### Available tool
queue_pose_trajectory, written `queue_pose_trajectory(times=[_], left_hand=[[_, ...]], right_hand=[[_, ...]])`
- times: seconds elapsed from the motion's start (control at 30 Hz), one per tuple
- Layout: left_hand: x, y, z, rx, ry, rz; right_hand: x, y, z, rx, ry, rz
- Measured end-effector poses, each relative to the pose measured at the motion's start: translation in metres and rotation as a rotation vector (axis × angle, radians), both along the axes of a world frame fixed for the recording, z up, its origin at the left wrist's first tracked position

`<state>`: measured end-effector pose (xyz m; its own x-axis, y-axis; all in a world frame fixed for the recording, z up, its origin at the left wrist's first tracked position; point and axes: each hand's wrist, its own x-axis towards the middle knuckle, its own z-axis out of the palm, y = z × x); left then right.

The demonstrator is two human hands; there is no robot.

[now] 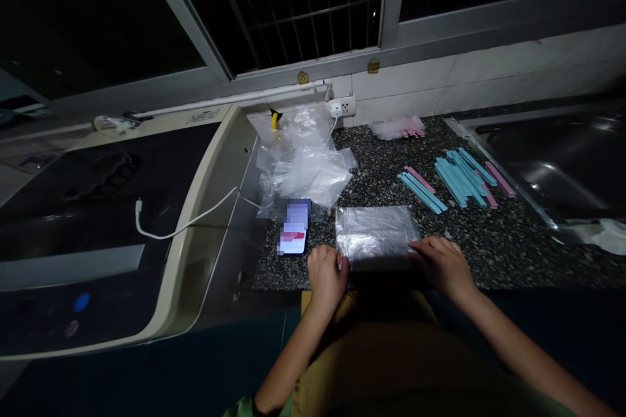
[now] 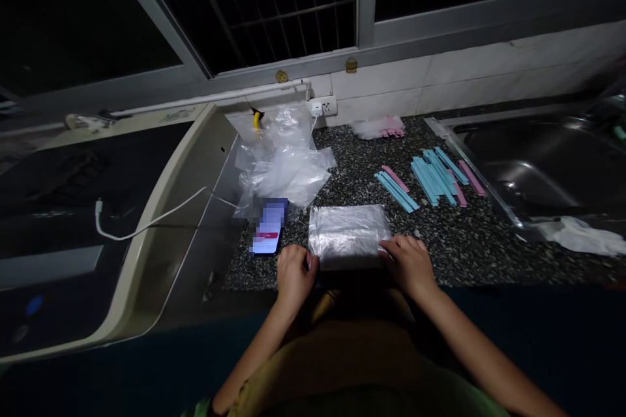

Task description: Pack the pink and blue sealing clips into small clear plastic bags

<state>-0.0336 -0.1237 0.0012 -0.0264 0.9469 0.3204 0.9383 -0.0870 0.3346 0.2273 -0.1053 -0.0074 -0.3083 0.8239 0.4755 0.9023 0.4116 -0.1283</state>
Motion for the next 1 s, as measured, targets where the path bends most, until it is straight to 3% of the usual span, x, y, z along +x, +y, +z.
queue_pose_trajectory(times=[0.1,0.23,0.3,0.43,0.57,0.73,0.83,1.0], left_hand=[[0.001,0.001,0.003,0.096,0.023,-0.040],[0.003,0.014,0.004,0.100,0.061,-0.323],[0.004,0.021,0.000,0.041,0.076,-0.395],[0.002,0.024,-0.011,-0.102,0.084,-0.403],[-0.003,0.018,-0.011,-0.114,0.037,-0.397],[-0.003,0.009,-0.009,-0.038,-0.174,-0.496],[0.000,0.003,-0.013,-0.109,-0.331,-0.475],[-0.005,-0.001,-0.015,-0.201,-0.435,-0.441]], right_hand=[[-0.001,0.006,0.006,0.019,-0.001,0.028],[-0.014,0.019,0.016,0.033,-0.035,0.077],[-0.022,0.024,0.017,0.019,-0.082,0.104],[-0.028,0.027,0.011,-0.004,-0.127,0.114],[-0.026,0.020,0.013,-0.030,-0.078,0.100],[-0.038,0.001,0.018,-0.191,0.055,0.123],[-0.044,-0.007,0.014,-0.278,0.184,0.081],[-0.023,-0.015,0.015,-0.201,0.087,0.184]])
